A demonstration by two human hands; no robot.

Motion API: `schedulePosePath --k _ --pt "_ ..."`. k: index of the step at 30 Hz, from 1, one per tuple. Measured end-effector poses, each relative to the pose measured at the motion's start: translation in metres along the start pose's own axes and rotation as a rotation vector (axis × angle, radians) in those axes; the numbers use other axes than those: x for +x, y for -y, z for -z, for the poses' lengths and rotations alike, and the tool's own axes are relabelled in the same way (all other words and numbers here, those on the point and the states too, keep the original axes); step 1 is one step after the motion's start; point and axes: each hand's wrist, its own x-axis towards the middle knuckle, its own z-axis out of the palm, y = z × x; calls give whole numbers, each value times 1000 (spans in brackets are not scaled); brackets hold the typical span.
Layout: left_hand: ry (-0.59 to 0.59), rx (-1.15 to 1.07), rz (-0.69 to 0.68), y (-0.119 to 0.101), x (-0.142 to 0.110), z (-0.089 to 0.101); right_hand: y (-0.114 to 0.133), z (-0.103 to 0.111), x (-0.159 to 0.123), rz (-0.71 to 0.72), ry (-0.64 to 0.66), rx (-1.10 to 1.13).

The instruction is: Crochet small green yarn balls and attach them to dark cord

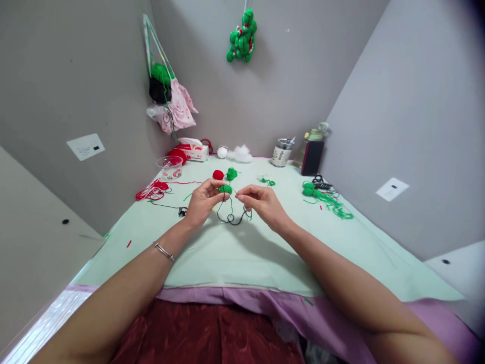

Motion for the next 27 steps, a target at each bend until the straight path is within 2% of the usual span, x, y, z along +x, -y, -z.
schedulePosePath --k 6,16,27 --pt "-39 -23 15 -1 1 -1 -5 -2 -1 28 74 -83" --pt "-43 -12 22 -4 0 -3 -1 -3 -2 -2 84 -137" --pt "-1 -46 65 -2 -1 -4 -15 -9 1 31 74 34"
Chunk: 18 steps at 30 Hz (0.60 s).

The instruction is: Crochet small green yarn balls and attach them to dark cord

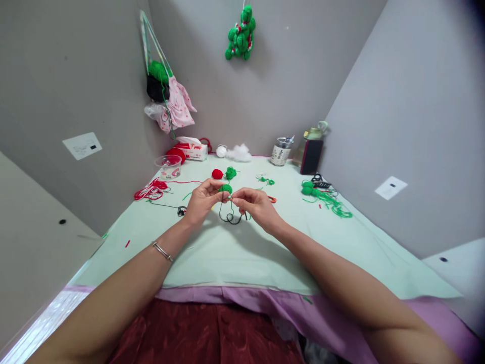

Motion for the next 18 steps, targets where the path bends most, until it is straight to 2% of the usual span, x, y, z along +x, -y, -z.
schedulePosePath --k 10,18 --pt "-5 -8 39 2 -2 -1 -5 -3 1 7 -23 32" --pt "-40 -95 145 6 -3 -2 -8 -4 2 -21 -26 50"
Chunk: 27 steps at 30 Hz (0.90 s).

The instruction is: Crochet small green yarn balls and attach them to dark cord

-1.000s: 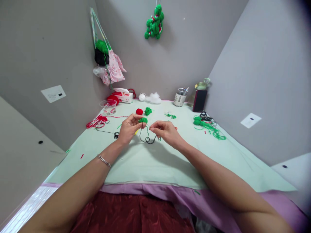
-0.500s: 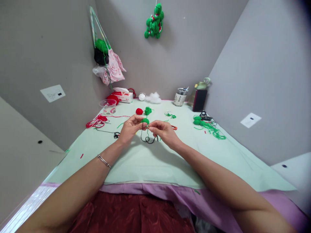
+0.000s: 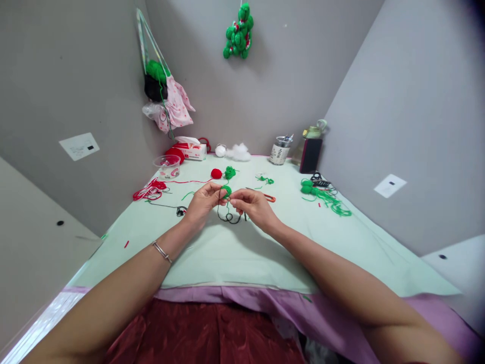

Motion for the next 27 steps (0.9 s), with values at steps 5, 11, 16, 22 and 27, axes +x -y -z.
schedulePosePath --k 5,11,16,22,27 --pt "-9 -34 25 -1 -1 -2 1 -2 -2 -15 -1 29" --pt "-9 -20 23 1 -1 -2 2 -4 -2 -27 -10 44" --pt "-23 -20 32 -2 -2 -4 2 -4 -2 -45 -34 28" --pt "-15 5 -2 2 0 -1 2 -6 -2 -50 -57 56" --pt "16 141 -91 6 1 0 -1 -4 0 -109 -76 172"
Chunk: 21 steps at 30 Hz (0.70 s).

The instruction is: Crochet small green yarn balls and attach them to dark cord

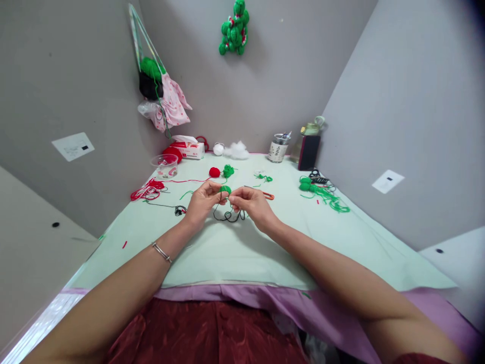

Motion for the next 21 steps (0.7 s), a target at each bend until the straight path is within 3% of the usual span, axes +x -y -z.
schedulePosePath --k 5,8,11,13,17,21 --pt "-12 173 -68 -2 -4 -3 3 8 4 -54 19 66" --pt "30 246 -70 -2 -7 -5 5 11 3 62 40 -202" --pt "100 289 -36 -1 -8 -5 5 10 0 237 -17 -543" --pt "153 292 -20 0 -8 -5 8 10 0 308 -51 -607" --pt "320 202 124 -2 -7 -3 26 26 9 266 -104 -317" --pt "409 82 199 -5 -7 -1 48 83 28 136 -252 55"
